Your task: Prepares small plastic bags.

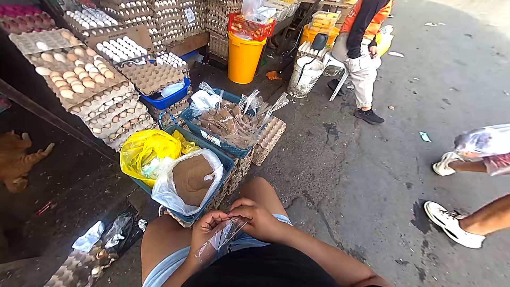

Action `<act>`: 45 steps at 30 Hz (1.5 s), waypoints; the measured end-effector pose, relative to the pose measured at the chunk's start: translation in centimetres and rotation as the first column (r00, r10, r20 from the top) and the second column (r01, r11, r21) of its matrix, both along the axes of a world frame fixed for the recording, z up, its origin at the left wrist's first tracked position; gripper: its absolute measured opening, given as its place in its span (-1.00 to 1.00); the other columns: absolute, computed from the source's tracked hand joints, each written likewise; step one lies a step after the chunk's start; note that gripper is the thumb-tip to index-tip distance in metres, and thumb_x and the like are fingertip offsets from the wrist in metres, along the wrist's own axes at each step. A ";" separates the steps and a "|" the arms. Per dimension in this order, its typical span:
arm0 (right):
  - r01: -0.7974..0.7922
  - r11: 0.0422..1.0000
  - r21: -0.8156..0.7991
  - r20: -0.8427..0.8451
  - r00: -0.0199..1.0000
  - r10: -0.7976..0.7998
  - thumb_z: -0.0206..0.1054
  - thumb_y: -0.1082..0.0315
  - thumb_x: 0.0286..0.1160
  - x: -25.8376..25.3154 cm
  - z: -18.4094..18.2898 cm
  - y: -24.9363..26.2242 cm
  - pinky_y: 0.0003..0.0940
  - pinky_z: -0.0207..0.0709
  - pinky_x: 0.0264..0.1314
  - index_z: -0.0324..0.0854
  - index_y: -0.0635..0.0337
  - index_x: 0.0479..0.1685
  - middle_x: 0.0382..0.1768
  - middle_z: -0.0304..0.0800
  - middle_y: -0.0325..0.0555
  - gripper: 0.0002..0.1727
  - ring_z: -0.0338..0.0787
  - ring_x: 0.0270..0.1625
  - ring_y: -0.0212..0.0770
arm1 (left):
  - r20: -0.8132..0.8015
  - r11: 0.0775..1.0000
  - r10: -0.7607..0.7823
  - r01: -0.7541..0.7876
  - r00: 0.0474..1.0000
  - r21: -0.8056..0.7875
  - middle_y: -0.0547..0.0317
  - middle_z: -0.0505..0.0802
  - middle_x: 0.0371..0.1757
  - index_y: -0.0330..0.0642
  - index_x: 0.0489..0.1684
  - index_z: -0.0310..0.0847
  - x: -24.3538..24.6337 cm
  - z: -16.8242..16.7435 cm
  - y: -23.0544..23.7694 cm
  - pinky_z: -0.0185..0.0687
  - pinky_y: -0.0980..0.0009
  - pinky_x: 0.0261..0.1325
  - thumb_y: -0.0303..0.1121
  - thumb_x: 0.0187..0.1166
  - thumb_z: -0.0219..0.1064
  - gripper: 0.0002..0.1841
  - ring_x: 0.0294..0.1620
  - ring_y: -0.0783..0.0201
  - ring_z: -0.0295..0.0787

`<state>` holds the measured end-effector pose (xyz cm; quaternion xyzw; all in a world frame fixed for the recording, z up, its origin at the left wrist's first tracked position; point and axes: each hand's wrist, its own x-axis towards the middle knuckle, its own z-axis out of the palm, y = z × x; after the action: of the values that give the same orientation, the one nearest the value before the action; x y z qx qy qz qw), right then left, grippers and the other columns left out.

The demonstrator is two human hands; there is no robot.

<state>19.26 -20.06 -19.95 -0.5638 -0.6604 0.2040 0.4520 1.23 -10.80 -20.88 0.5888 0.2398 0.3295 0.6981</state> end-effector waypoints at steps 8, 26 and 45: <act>-0.013 1.000 -0.003 -0.010 1.000 0.013 0.35 0.51 0.45 0.1 0.0 -0.1 -0.38 0.66 0.31 0.86 0.32 -0.10 0.03 0.85 0.08 -0.81 0.81 0.17 -0.18 | -0.001 1.000 0.009 -0.009 1.000 0.012 0.35 0.94 -0.30 -0.27 -0.19 0.82 0.0 -0.1 -0.1 0.78 0.62 -0.09 -0.70 0.29 0.47 -0.80 -0.31 0.58 0.84; 0.104 0.901 -0.420 -0.787 0.453 -0.419 0.00 0.43 0.77 0.0 1.3 -0.4 -0.55 0.66 -0.28 0.70 0.19 -0.05 -0.27 0.83 -0.24 -0.71 0.72 -0.42 -0.46 | 0.140 0.855 -0.048 0.113 0.989 -0.505 0.11 0.91 -0.01 -0.26 0.04 0.68 -0.4 1.9 -0.1 0.82 0.27 0.18 -0.73 0.60 0.19 -0.75 -0.03 0.24 0.91; 0.031 0.983 -0.184 -0.320 0.943 -0.090 0.35 0.44 0.53 -1.0 0.9 -1.1 -0.52 0.67 0.26 0.84 0.36 -0.06 0.07 0.84 0.00 -0.79 0.79 0.16 -0.41 | 0.067 0.946 -0.022 0.043 0.997 -0.322 0.22 0.88 -0.09 -0.23 -0.03 0.65 -0.4 0.9 -0.6 0.79 0.34 0.12 -0.69 0.35 0.43 -0.72 -0.05 0.34 0.84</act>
<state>18.21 -21.16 -19.09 -0.5800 -0.5380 0.3380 0.5097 0.80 -11.35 -19.97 0.4598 0.2587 0.2925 0.7976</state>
